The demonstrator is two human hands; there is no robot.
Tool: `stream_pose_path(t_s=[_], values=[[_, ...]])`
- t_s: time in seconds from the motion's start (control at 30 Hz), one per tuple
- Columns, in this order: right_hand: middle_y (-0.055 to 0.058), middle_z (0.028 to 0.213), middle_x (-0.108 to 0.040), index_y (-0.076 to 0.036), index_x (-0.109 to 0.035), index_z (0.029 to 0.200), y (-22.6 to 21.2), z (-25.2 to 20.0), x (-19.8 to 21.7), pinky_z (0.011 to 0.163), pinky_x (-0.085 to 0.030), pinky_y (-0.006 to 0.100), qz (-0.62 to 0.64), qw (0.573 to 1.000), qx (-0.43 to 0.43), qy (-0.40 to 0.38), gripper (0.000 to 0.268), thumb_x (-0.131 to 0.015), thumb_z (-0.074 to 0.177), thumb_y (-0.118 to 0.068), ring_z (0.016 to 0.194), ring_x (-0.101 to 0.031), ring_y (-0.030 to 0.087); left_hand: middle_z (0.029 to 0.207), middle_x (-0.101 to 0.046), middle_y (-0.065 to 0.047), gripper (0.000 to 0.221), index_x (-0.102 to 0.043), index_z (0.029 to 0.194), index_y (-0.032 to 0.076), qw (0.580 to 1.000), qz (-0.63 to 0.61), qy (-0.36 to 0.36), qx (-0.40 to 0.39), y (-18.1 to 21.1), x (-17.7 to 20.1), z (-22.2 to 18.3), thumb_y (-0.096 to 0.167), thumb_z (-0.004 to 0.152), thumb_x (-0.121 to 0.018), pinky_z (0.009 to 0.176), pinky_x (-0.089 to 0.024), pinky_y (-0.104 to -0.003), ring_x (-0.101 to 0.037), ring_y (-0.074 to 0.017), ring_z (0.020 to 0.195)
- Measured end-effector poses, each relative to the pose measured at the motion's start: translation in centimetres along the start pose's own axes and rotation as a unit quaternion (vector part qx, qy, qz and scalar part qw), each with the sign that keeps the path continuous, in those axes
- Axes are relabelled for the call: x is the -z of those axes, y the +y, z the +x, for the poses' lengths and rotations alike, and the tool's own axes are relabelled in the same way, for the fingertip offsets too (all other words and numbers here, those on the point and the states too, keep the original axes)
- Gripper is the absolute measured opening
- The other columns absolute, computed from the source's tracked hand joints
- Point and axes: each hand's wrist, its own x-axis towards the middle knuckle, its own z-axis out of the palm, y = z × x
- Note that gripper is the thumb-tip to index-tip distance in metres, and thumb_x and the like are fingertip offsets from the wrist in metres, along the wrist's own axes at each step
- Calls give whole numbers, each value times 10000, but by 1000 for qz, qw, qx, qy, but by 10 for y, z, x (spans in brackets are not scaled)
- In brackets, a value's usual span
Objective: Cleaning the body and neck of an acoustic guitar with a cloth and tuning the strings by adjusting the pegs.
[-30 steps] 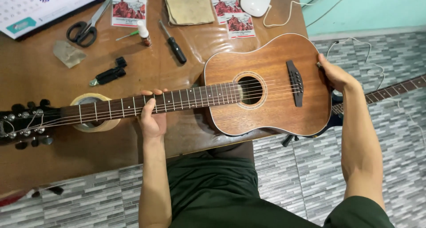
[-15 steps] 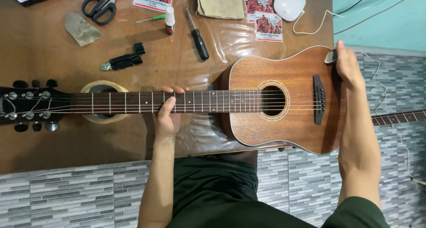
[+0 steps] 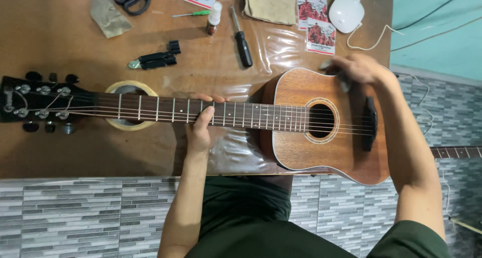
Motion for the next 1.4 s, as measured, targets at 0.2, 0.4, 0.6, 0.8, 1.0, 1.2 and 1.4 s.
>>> stream_pose_path(t_s=[0.2,0.4,0.6,0.8,1.0,1.2,1.4], values=[[331,1039,-732,-12,-799,931,-91,-15,-29,1066,-423,594,35,991,99,-82,807,-255,1110,-581,1168,-609,545,1012,-670,-217,184,-513,1098,40,999,-30,21,-3,-5,1,-1,116,967,-618,960,-588,-407,-702,-337,1053],[265,1086,-746,-111,-800,1063,-168,-28,-48,1070,-449,560,-79,974,175,-122,680,-276,1072,-544,1173,-636,478,1012,-686,-233,190,-515,1088,32,999,-30,3,-29,-3,4,3,117,966,-634,947,-585,-428,-713,-350,1036],[247,1089,-757,-116,-769,1123,-239,-83,-44,1090,-446,554,-207,936,203,-198,543,-349,1058,-455,1187,-652,443,1020,-697,-248,209,-514,1092,9,999,-17,2,-49,-6,3,3,131,974,-636,941,-576,-428,-713,-342,1033],[144,827,-741,-143,-709,1052,-157,-83,-90,713,-571,466,-12,914,404,23,132,-650,939,-178,841,-742,370,1085,-713,-217,267,-493,1216,27,998,-42,0,-46,-8,3,-3,139,1017,-633,978,-553,-388,-704,-273,1085],[96,955,-766,-136,-772,1170,-127,-109,-144,829,-588,345,231,892,264,284,306,-727,919,34,910,-750,212,1236,-679,-222,551,-480,1349,34,998,-40,-32,-45,8,0,-17,268,938,-763,1035,-541,-454,-660,-293,1181],[116,854,-662,-44,-740,1073,-166,-149,-182,773,-537,364,307,814,293,395,301,-539,910,110,793,-655,239,1344,-589,-169,668,-454,1419,30,995,22,88,37,-21,36,-70,-4,841,-788,1064,-506,-455,-603,-305,1269],[102,1271,-682,-95,-650,1393,-220,-136,-164,748,-563,496,-105,898,283,322,810,-813,784,-603,900,-732,405,1298,-538,-257,794,-468,1378,1,784,472,367,-168,61,49,-55,210,742,-895,1039,-460,-525,-566,-430,1218]])
